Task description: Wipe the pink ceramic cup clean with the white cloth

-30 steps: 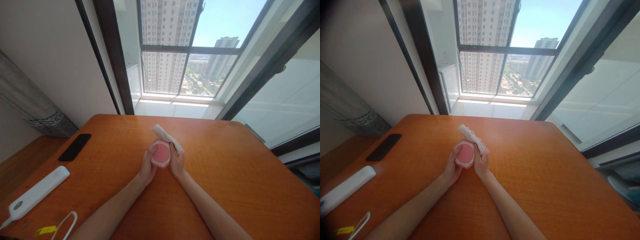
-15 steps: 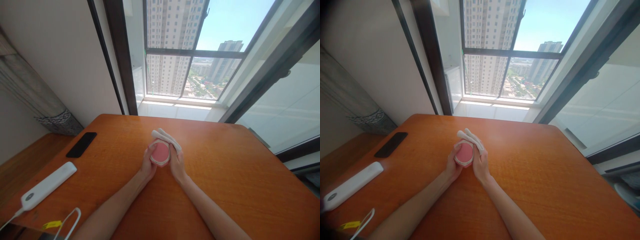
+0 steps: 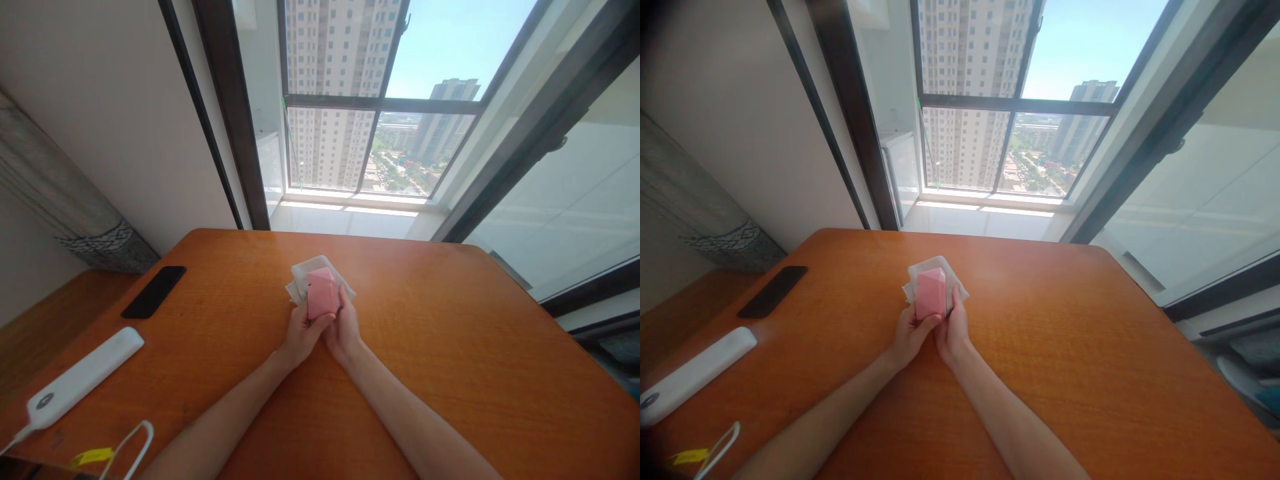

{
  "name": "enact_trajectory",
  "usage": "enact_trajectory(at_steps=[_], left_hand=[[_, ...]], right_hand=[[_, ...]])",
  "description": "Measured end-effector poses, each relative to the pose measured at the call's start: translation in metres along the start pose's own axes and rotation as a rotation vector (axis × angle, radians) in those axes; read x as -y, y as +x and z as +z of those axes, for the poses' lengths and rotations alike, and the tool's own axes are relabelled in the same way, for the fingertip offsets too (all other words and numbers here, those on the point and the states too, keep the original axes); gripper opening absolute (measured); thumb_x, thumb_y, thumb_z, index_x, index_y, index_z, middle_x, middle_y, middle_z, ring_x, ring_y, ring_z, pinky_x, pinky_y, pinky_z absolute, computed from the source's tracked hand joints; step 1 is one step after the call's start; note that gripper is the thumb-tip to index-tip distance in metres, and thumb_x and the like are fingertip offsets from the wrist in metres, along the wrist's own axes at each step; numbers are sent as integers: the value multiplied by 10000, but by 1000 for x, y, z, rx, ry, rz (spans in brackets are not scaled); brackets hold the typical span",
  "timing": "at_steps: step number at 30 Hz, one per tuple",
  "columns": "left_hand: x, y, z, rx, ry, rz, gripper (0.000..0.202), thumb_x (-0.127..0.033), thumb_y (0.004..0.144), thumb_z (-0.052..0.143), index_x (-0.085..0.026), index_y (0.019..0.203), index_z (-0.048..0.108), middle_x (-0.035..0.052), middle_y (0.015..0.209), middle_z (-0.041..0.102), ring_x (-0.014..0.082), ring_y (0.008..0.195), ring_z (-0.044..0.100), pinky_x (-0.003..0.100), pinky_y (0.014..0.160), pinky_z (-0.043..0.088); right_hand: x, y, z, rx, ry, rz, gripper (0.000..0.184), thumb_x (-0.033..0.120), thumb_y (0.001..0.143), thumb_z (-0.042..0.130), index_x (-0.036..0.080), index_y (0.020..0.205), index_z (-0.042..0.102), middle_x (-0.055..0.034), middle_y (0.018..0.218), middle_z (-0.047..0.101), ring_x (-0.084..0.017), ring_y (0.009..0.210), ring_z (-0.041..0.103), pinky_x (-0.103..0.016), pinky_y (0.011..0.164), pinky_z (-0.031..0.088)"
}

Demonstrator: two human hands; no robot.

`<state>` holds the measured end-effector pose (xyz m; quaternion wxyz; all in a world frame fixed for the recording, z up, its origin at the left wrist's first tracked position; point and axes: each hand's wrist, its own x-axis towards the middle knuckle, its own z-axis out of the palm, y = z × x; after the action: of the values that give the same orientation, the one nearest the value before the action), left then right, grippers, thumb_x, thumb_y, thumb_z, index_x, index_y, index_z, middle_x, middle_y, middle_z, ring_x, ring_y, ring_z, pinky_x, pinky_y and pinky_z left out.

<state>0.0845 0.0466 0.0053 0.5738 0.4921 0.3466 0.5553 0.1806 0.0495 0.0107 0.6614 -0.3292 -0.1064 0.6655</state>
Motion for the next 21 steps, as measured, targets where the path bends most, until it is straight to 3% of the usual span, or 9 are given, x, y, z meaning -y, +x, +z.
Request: enact_trajectory(at_steps=[3,5,9,12,15,18,21], left_hand=[[2,6,-10,-5,167,178,397,-297,701,979,-237,1067,837,104,1130,795,369,1170,668,434,1100,465],[1,16,-22,4,322,302,378,-307,737,951,-247,1089,825,115,1174,781,382,1209,636,462,1146,420],[-7,35,-44,157,658,394,157,-385,873,829,-245,924,780,104,987,757,349,1018,633,467,1042,425],[-16,41,-47,351,864,427,190,-398,966,721,-240,861,728,97,927,736,302,909,622,420,949,426],[-24,41,-42,426,996,489,273,-372,1028,610,-234,803,681,92,863,716,268,821,596,397,873,417],[-33,35,-38,429,1079,613,288,-327,1022,581,-233,758,651,94,792,693,250,742,568,394,770,382],[-38,25,-37,380,1088,811,277,-273,957,647,-239,687,598,59,677,642,204,622,512,381,657,318]], right_hand=[[-6,-8,4,52,28,-7,330,492,980,648,230,1107,803,-50,1078,856,-235,999,805,-348,870,688],[-11,-14,10,93,58,1,321,465,1007,626,233,1147,797,-52,1126,850,-222,1024,801,-326,850,691],[-9,-14,16,-10,128,43,228,364,1052,598,232,1096,778,-33,1073,852,-145,869,799,-246,769,682],[2,-7,12,-157,104,134,197,228,1054,568,208,973,746,-16,906,842,-109,681,752,-201,629,647],[14,0,7,-191,90,188,231,176,1049,542,184,915,730,-30,821,827,-117,614,729,-213,579,633],[23,1,5,-97,38,172,177,217,1025,601,174,950,756,-69,898,847,-173,727,786,-281,660,669],[29,-7,11,7,-169,-35,242,389,1006,677,179,1034,794,-86,1035,860,-241,944,812,-387,884,674]])
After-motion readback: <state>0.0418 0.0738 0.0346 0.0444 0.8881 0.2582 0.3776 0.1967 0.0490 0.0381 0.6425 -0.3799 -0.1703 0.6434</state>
